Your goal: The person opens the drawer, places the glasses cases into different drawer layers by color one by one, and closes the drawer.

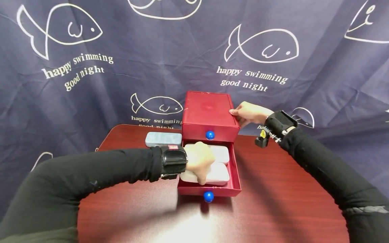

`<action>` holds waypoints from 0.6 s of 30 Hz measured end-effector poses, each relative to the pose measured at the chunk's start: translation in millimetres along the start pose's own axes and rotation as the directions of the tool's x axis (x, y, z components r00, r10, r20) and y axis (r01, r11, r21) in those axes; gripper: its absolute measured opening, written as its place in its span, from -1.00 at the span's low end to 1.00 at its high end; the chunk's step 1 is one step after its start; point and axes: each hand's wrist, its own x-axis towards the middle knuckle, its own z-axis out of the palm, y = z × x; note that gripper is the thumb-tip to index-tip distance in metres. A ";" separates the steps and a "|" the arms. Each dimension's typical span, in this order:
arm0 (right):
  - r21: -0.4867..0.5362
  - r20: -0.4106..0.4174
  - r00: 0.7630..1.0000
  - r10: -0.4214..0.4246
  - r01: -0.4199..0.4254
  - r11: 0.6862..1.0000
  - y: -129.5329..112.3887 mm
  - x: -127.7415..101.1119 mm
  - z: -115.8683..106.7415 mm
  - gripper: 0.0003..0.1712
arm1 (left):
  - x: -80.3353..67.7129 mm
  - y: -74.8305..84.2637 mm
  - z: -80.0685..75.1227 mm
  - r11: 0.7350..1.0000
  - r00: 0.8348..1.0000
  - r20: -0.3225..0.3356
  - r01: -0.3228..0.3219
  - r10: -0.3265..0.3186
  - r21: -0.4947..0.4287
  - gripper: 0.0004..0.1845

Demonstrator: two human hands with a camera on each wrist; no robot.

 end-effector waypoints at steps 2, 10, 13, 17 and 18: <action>0.000 0.004 1.000 -0.001 0.001 1.000 0.6 0.6 -0.6 -0.48 | 2.7 1.9 -2.4 0.999 1.000 0.009 -0.028 0.028 0.020 -0.55; -0.003 0.008 1.000 -0.001 0.001 1.000 -1.7 -0.9 -0.2 -0.48 | 13.5 4.6 -1.7 0.995 0.995 0.031 -0.095 0.096 -0.035 -0.56; -0.001 0.009 1.000 -0.002 0.002 1.000 -2.5 -1.4 0.0 -0.48 | 16.6 5.8 -1.4 0.996 0.994 0.050 -0.092 0.092 -0.012 -0.57; 0.006 0.008 1.000 -0.003 0.003 1.000 -2.2 -1.5 0.0 -0.48 | 20.6 6.4 2.4 0.996 0.996 0.059 -0.076 0.074 0.037 -0.52; 0.007 0.008 1.000 -0.005 0.005 1.000 -1.6 -1.0 -0.1 -0.47 | 21.1 6.4 4.0 0.997 0.996 0.056 -0.073 0.071 0.036 -0.52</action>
